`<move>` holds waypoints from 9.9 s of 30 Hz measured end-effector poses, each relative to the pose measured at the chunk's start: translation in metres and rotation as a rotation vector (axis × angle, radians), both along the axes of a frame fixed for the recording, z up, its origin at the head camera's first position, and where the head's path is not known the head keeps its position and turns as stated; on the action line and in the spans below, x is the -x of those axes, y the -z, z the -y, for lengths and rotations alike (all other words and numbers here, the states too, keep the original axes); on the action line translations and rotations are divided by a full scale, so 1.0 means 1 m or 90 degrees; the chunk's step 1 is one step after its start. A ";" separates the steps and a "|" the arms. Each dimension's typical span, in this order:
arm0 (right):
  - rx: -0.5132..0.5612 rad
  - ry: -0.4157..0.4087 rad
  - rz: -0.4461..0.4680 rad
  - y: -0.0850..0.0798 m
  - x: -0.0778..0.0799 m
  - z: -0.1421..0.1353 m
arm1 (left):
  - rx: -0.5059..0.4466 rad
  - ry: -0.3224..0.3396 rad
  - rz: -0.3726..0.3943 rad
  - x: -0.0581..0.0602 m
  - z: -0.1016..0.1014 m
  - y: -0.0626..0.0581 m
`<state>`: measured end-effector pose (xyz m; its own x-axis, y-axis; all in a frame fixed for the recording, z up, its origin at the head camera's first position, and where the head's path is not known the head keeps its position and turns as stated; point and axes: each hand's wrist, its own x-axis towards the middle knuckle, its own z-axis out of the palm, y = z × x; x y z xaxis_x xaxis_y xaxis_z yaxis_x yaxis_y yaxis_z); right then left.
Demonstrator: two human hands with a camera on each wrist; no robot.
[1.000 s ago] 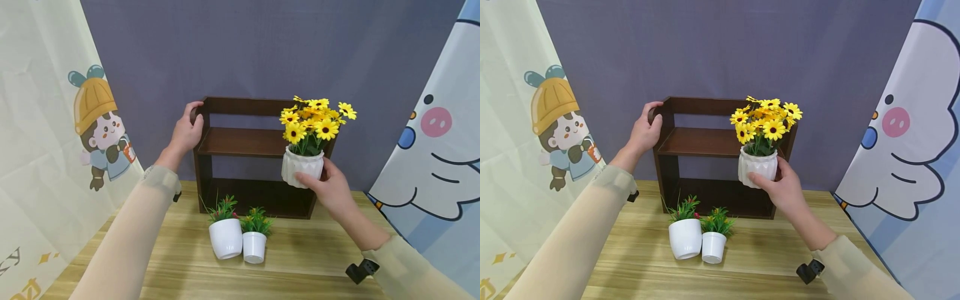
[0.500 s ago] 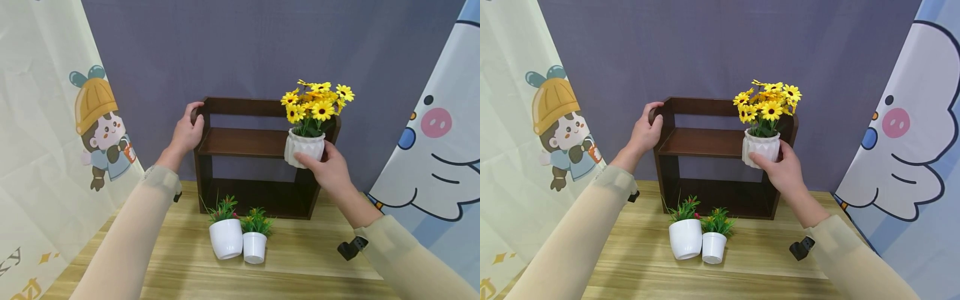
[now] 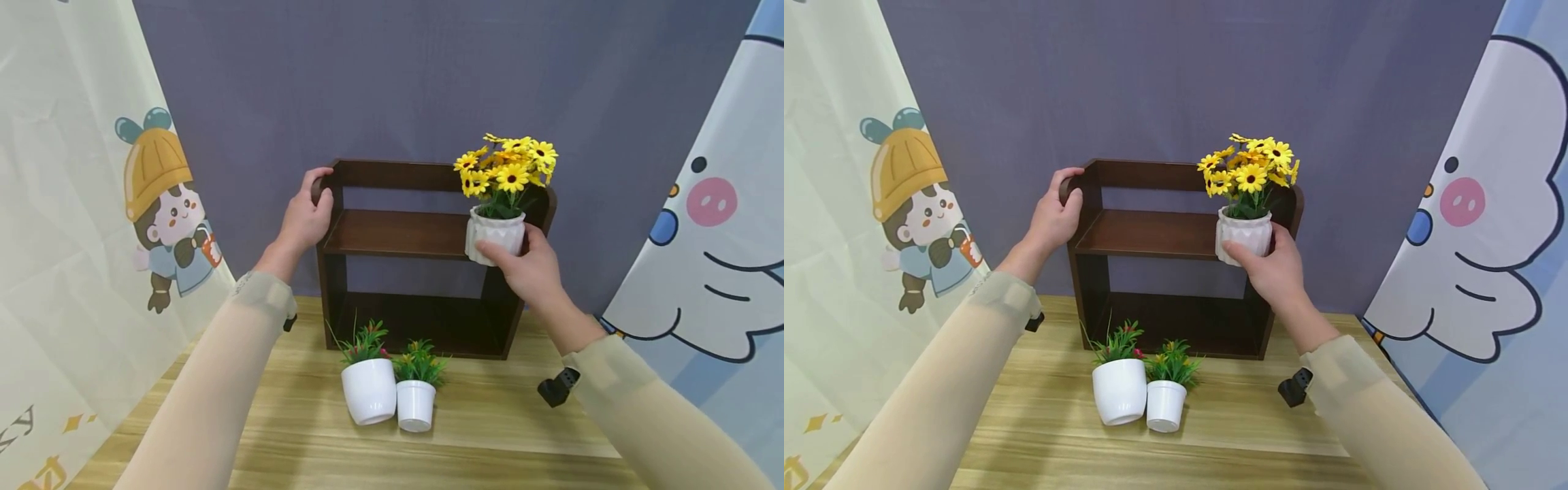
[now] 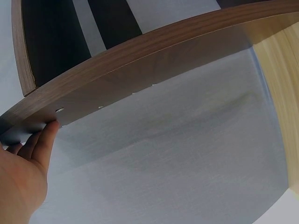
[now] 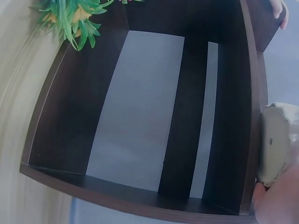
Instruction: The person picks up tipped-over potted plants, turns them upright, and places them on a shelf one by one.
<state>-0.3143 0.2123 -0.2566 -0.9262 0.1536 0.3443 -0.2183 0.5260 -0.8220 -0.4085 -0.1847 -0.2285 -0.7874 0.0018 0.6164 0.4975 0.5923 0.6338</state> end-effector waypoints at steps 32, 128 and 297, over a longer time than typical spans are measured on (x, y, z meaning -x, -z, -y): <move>0.018 0.129 -0.041 0.015 0.026 0.028 | -0.001 -0.016 0.009 0.000 0.001 0.001; 0.112 -0.060 0.054 0.069 -0.056 0.001 | -0.012 0.006 0.007 -0.002 0.005 0.004; 0.086 -0.171 0.231 0.200 -0.078 0.037 | -0.004 0.012 0.011 -0.005 0.005 0.005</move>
